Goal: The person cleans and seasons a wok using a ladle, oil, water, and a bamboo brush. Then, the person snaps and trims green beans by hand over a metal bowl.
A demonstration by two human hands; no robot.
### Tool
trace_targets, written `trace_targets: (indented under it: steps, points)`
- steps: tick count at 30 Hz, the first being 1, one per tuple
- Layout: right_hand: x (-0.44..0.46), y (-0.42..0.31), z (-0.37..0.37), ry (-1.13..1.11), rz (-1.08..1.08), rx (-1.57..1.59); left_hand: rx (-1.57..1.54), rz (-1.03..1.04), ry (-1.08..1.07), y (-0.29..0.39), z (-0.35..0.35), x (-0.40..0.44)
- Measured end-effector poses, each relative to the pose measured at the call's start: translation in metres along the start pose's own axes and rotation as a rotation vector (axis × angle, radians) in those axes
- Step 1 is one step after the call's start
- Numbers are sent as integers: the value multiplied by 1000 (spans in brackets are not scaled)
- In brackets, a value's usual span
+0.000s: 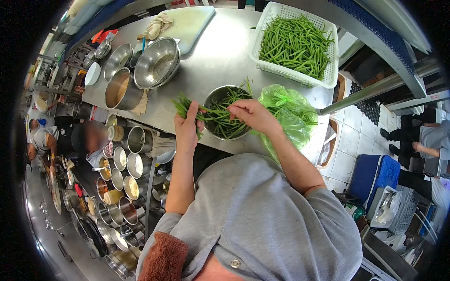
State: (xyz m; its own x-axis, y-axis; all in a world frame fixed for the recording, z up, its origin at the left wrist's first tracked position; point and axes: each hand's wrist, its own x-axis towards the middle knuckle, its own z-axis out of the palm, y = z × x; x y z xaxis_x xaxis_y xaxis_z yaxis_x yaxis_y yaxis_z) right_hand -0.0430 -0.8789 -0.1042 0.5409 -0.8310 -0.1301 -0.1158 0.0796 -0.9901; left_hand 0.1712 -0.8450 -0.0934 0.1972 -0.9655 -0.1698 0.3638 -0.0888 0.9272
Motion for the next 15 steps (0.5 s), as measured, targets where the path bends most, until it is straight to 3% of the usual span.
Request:
trace_targets:
  steps: [5,7,8,10,12,15]
  points:
    - [3,-9,7,69,-36,143,194,-67,-190,7,6,-4]
    - [5,-18,17,203,-272,25,329,-30,-211,6,8,-5]
    - [8,-17,17,204,-273,24,463,6,-229,5,10,-6]
    - [14,-15,17,239,-614,-356,491,54,-253,4,12,-5]
    - [9,-20,16,221,-601,-426,611,190,-280,3,12,-3]
    - [6,-20,13,239,-611,-687,789,194,-313,14,13,-7]
